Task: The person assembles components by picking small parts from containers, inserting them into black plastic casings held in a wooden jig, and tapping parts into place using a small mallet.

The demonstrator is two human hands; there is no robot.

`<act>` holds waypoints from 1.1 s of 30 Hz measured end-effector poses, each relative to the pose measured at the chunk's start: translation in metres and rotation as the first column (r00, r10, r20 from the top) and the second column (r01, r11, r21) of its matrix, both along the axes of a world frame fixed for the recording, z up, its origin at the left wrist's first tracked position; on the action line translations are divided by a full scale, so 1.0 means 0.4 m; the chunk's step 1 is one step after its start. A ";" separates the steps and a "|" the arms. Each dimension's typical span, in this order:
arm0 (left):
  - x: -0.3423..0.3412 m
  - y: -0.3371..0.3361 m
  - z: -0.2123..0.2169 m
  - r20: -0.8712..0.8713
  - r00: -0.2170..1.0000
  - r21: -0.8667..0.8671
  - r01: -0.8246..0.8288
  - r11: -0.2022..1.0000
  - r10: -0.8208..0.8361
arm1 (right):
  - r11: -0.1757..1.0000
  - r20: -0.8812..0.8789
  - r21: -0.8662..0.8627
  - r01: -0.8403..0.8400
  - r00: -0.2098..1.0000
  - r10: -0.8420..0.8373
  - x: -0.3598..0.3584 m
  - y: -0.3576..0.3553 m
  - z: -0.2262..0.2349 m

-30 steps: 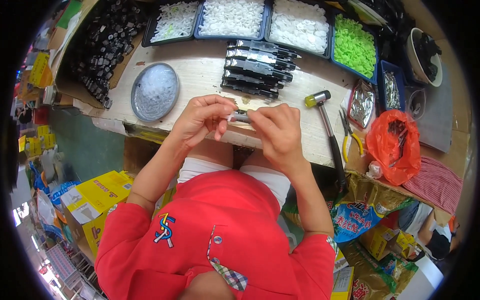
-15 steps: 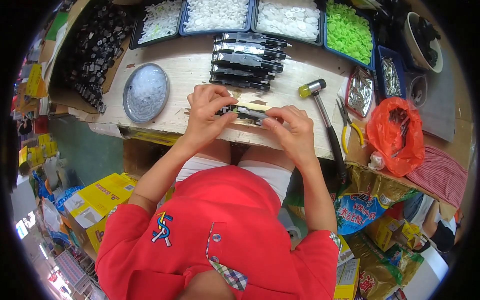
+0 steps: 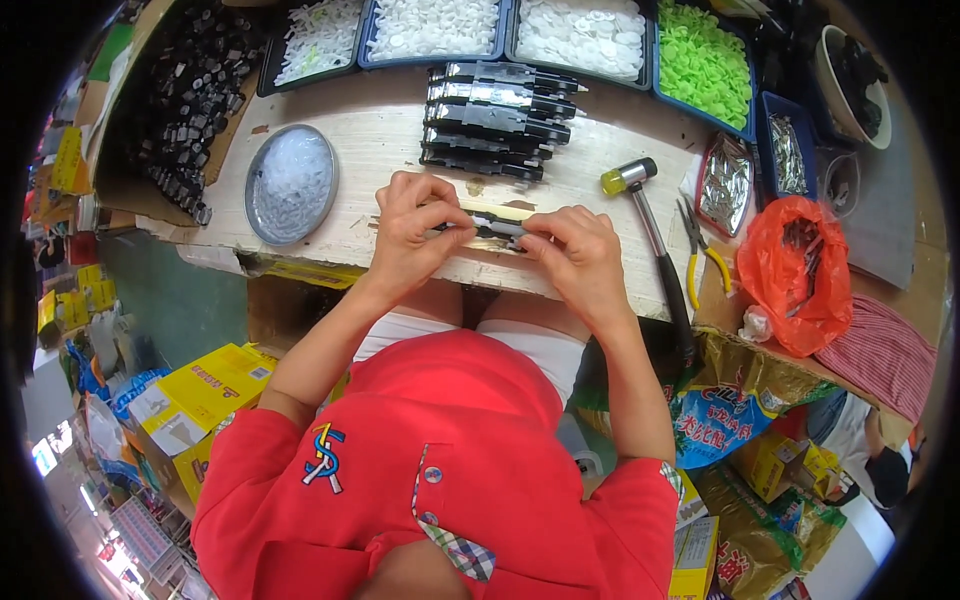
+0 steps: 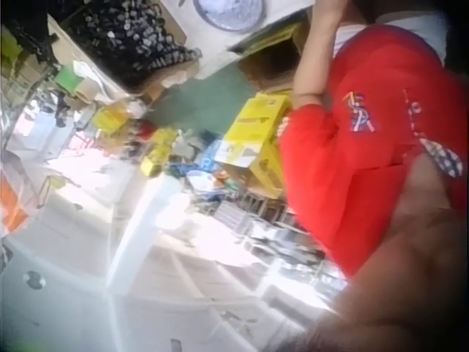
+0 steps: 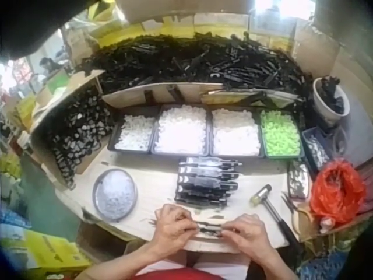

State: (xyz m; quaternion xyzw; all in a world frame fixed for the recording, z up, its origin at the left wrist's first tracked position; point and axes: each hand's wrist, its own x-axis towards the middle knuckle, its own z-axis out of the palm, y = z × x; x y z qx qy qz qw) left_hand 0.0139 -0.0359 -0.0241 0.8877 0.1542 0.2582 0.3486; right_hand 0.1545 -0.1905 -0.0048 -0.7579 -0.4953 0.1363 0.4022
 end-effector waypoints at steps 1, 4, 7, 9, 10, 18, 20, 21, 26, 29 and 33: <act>0.001 -0.001 -0.002 0.024 1.000 0.028 0.012 1.000 -0.012 | 0.999 -0.151 -0.001 0.040 0.988 -0.040 -0.003 -0.004 -0.015; 0.006 -0.002 -0.001 0.031 0.999 0.067 0.029 0.997 -0.031 | 0.991 -0.492 -0.074 0.115 0.860 -0.137 -0.001 -0.001 -0.029; 0.008 0.004 -0.003 0.022 0.998 0.092 0.053 0.994 -0.055 | 0.962 -0.609 -0.236 0.135 0.751 -0.255 0.016 0.015 -0.018; 0.011 0.006 -0.002 0.025 0.998 0.093 0.060 0.994 -0.063 | 0.935 -0.551 -0.323 0.148 0.774 -0.313 0.023 0.021 -0.010; 0.013 0.006 0.001 0.025 0.998 0.094 0.062 0.994 -0.065 | 0.940 -0.551 -0.310 0.143 0.778 -0.300 0.024 0.020 -0.013; 0.004 0.001 -0.001 -0.007 0.999 0.083 0.053 0.995 -0.052 | 0.955 -0.446 -0.292 0.043 0.878 -0.176 0.020 0.018 0.003; 0.004 0.001 0.008 0.000 0.998 0.092 0.062 0.994 -0.062 | 0.936 -0.342 -0.342 -0.086 0.939 -0.039 0.051 0.023 0.022; 0.004 0.002 0.010 0.005 0.998 0.101 0.059 0.993 -0.060 | 0.916 -0.289 -0.376 -0.142 0.957 0.029 0.079 0.029 0.040; 0.003 0.006 0.013 0.020 0.998 0.063 0.060 0.996 -0.061 | 0.944 0.192 -0.011 0.329 0.928 -0.320 0.330 0.125 0.167; 0.012 0.007 0.011 0.015 0.997 0.043 0.075 0.996 -0.076 | 0.805 0.179 0.301 0.511 0.799 -0.574 0.537 0.187 0.190; 0.014 0.006 0.014 0.015 0.998 0.040 0.068 0.997 -0.068 | 0.662 0.440 0.459 0.593 0.495 -0.749 0.684 0.253 0.312</act>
